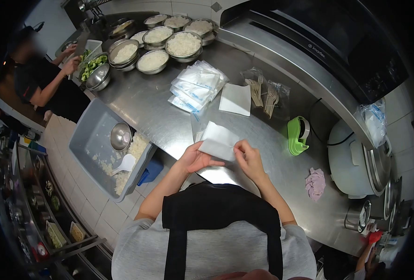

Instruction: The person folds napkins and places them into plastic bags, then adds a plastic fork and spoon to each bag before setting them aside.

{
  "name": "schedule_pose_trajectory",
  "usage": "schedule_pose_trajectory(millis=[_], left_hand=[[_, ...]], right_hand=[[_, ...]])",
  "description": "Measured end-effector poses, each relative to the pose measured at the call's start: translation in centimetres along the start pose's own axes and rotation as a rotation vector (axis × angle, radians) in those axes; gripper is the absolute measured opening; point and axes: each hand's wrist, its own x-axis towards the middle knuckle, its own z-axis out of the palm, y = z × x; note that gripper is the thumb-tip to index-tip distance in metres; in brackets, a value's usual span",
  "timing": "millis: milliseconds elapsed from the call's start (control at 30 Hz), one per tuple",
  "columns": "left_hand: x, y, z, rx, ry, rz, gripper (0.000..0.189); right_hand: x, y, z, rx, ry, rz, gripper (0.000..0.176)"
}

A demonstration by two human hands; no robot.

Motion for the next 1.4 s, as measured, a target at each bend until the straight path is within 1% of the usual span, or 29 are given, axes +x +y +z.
schedule_pose_trajectory(millis=[33, 67, 133, 167, 233, 300, 367, 433, 467, 533, 567, 633, 667, 700, 733, 767, 800, 833, 867, 900, 967, 1000, 1067, 1133, 1200, 1267, 1400], left_hand=[[-0.8, 0.0, 0.3, 0.038, 0.020, -0.012, 0.048], [-1.3, -0.1, 0.3, 0.036, 0.021, -0.006, 0.048], [-2.4, -0.3, 0.3, 0.130, -0.027, -0.068, 0.049], [-2.8, -0.6, 0.5, 0.098, -0.019, -0.062, 0.049], [-3.5, -0.8, 0.7, 0.101, -0.010, -0.047, 0.050], [-4.1, -1.1, 0.9, 0.101, -0.001, -0.038, 0.051], [-4.6, -1.3, 1.1, 0.084, 0.087, -0.050, 0.052], [-4.9, -1.6, 1.0, 0.109, 0.088, -0.059, 0.053], [-5.1, -1.6, 1.0, 0.135, 0.087, -0.063, 0.053], [-5.5, -1.9, 0.7, 0.149, 0.099, -0.077, 0.053], [-5.7, -2.0, 0.6, 0.163, 0.110, -0.085, 0.053], [-6.0, -2.1, 0.5, 0.147, 0.114, -0.099, 0.053], [-6.1, -2.2, 0.5, 0.129, 0.121, -0.107, 0.052], [-6.2, -2.4, -0.1, 0.129, 0.119, -0.112, 0.052], [-6.2, -2.5, -0.6, 0.139, 0.060, -0.085, 0.054], [-6.1, -2.7, -1.0, 0.148, 0.001, -0.057, 0.056], [-6.1, -2.9, -1.3, 0.147, -0.002, -0.060, 0.056], [-6.0, -3.0, -0.7, 0.031, -0.015, -0.031, 0.056], [-5.9, -3.2, -0.2, -0.085, -0.028, 0.000, 0.058], [-5.8, -3.3, 0.1, -0.087, -0.029, -0.001, 0.058], [-5.5, -3.5, 0.5, 0.337, 0.108, 0.111, 0.056], [-5.3, -3.6, 0.8, 0.336, 0.108, 0.109, 0.056], [-4.7, -3.9, 1.5, 0.472, 0.270, 0.112, 0.051], [-4.4, -4.5, 1.5, 0.473, 0.306, 0.134, 0.049], [-4.2, -4.7, 1.7, 0.475, 0.342, 0.157, 0.047], [-4.1, -4.9, 2.0, 0.484, 0.428, 0.183, 0.043], [-4.0, -5.0, 1.9, 0.486, 0.454, 0.205, 0.039]], right_hand=[[0.3, 0.1, 0.1, -0.001, 0.039, -0.027, 0.007], [0.4, 0.2, 0.2, -0.002, 0.033, -0.030, 0.007], [0.6, 0.2, 0.8, 0.042, 0.081, -0.065, 0.007], [0.5, 0.2, 1.0, 0.045, 0.076, -0.069, 0.007], [0.4, 0.2, 1.5, 0.044, 0.079, -0.005, 0.009], [0.2, 0.3, 1.8, 0.048, 0.089, -0.009, 0.009], [-0.1, -0.2, 1.8, 0.051, 0.103, -0.008, 0.010], [-0.3, -1.1, 1.3, -0.038, 0.032, 0.052, 0.009], [-0.3, -0.9, 1.3, -0.038, 0.035, 0.056, 0.009], [-0.2, 0.0, 1.6, -0.097, 0.151, -0.315, 0.004], [-0.3, 0.4, 1.7, -0.098, 0.156, -0.310, 0.004], [-0.5, 0.9, 1.8, 0.150, 0.061, -0.293, 0.004], [-0.7, 0.9, 1.8, 0.148, 0.066, -0.289, 0.004], [-1.1, 0.9, 1.7, 0.246, 0.015, -0.117, 0.004], [-1.5, 0.9, 1.7, 0.342, -0.037, 0.055, 0.003], [-1.7, 0.9, 1.7, 0.340, -0.034, 0.057, 0.003], [-1.9, 0.9, 1.7, 0.296, -0.014, 0.107, 0.002], [-2.0, 0.8, 1.7, 0.252, 0.005, 0.155, 0.002], [-2.1, 0.6, 1.6, 0.250, 0.006, 0.157, 0.002], [-2.2, 0.4, 1.5, 0.242, 0.030, 0.145, 0.003], [-2.4, 0.3, 1.5, 0.233, 0.053, 0.136, 0.003], [-2.5, 0.5, 1.5, 0.209, 0.063, 0.118, 0.005], [-2.8, 0.2, 1.3, 0.185, 0.075, 0.103, 0.007], [-2.9, -0.7, 1.1, 0.200, 0.066, 0.162, 0.004], [-3.0, -0.6, 1.4, 0.211, 0.078, 0.154, 0.004], [-3.2, -0.5, 1.5, 0.223, 0.086, 0.146, 0.005], [-3.4, -0.3, 1.7, 0.198, 0.101, 0.160, 0.005]])
